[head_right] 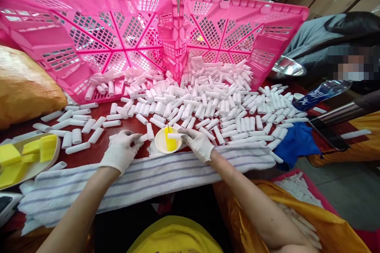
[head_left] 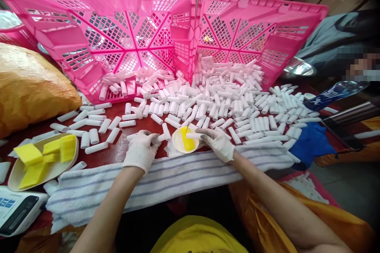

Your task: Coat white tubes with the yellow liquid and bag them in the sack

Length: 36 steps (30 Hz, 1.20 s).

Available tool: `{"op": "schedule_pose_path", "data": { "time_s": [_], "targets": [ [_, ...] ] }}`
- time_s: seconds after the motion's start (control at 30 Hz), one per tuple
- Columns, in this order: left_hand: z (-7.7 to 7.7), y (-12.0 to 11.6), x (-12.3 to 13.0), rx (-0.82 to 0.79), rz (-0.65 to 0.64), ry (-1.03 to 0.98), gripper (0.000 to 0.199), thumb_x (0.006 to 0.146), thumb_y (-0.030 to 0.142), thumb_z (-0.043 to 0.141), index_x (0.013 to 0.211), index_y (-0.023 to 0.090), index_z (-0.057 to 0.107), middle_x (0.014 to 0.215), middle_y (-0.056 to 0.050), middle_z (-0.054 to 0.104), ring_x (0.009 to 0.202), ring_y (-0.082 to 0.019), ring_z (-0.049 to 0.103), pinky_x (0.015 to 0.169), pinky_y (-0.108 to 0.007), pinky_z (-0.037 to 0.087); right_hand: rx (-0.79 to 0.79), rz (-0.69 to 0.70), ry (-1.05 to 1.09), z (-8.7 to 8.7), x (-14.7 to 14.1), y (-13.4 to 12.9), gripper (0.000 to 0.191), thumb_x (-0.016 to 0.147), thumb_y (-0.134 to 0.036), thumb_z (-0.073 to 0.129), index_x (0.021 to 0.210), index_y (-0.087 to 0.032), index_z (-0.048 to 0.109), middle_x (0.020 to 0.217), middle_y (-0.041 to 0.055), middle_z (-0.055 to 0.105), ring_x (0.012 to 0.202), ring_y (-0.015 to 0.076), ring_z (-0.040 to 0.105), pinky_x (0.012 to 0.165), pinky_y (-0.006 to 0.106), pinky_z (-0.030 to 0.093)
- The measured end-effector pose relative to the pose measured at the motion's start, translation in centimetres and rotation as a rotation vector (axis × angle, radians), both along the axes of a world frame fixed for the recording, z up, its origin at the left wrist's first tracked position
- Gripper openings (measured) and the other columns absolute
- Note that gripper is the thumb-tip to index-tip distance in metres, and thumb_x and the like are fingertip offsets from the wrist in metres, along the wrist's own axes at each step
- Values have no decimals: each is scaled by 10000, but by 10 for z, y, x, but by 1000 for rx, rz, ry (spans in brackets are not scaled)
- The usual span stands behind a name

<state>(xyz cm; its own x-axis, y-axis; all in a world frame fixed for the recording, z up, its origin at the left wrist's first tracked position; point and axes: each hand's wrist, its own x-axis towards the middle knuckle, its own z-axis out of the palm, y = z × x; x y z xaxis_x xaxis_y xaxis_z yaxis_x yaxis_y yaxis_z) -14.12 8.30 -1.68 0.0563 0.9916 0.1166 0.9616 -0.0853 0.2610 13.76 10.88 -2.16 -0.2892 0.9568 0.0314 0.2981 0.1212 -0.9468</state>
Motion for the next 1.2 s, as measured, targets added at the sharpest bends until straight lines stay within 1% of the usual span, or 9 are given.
{"op": "schedule_pose_path", "data": {
  "time_s": [0.13, 0.27, 0.4, 0.57, 0.7, 0.8, 0.87, 1.03, 1.2],
  "targets": [
    [-9, -1, 1, -41, 15, -270, 338, 806, 407, 539, 1018, 173, 659, 946, -85, 612, 880, -221, 578, 807, -335, 448, 116, -106, -24, -22, -16, 6, 215, 842, -371, 557, 926, -195, 646, 899, 39, 695, 792, 165, 647, 701, 285, 555],
    [-11, -7, 7, -101, 128, -612, 365, 772, 475, 573, 993, 186, 594, 908, -44, 634, 820, -182, 584, 791, -299, 466, 399, -36, -105, -28, -10, 2, 148, 814, -290, 606, 921, -201, 656, 906, 59, 674, 856, 190, 636, 818, 348, 537],
    [-6, -10, 14, -100, 212, -862, 487, 733, 441, 634, 1140, 203, 513, 932, -23, 622, 848, -170, 597, 813, -305, 474, 381, -23, -125, -27, -6, -4, 225, 869, -269, 553, 1067, -202, 635, 1024, 69, 668, 931, 186, 634, 855, 336, 529],
    [-5, -12, 15, -158, 232, -922, 503, 700, 419, 683, 1133, 216, 526, 946, -17, 631, 829, -163, 600, 806, -310, 477, 537, 32, -265, -30, -4, -8, 177, 875, -269, 554, 989, -226, 683, 838, 48, 642, 803, 167, 602, 756, 318, 515],
    [-13, -14, 15, -231, 230, -1021, 411, 710, 453, 671, 1001, 188, 551, 861, -17, 650, 787, -168, 622, 761, -302, 497, 442, 13, -122, -34, -4, -14, 264, 892, -280, 537, 1135, -234, 629, 971, 56, 654, 870, 171, 621, 796, 318, 525],
    [-15, -17, 18, -232, 218, -1004, 406, 693, 437, 686, 978, 184, 547, 921, -33, 654, 819, -173, 630, 769, -301, 508, 476, 6, -149, -38, -5, -18, 214, 897, -266, 528, 1061, -246, 665, 873, 39, 646, 800, 160, 609, 748, 309, 521],
    [-12, -20, 21, -222, 210, -977, 410, 685, 421, 687, 983, 180, 543, 972, -42, 652, 854, -174, 626, 788, -297, 509, 529, 20, -223, -40, -5, -20, 186, 878, -262, 557, 1015, -250, 682, 826, 34, 621, 764, 157, 585, 716, 311, 509],
    [5, -30, 30, -288, 195, -928, 400, 725, 395, 630, 1058, 178, 578, 1021, -43, 667, 884, -170, 631, 831, -288, 506, 487, -50, -189, -40, -8, -22, 300, 865, -258, 576, 1160, -217, 615, 937, 62, 646, 847, 170, 605, 787, 323, 516],
    [7, -33, 34, -305, 212, -1013, 418, 694, 398, 670, 1032, 166, 589, 984, -48, 677, 838, -168, 639, 795, -290, 519, 542, 18, -216, -25, -9, -33, 134, 845, -252, 582, 871, -204, 704, 781, 47, 619, 726, 153, 556, 678, 304, 481]
  ]
}}
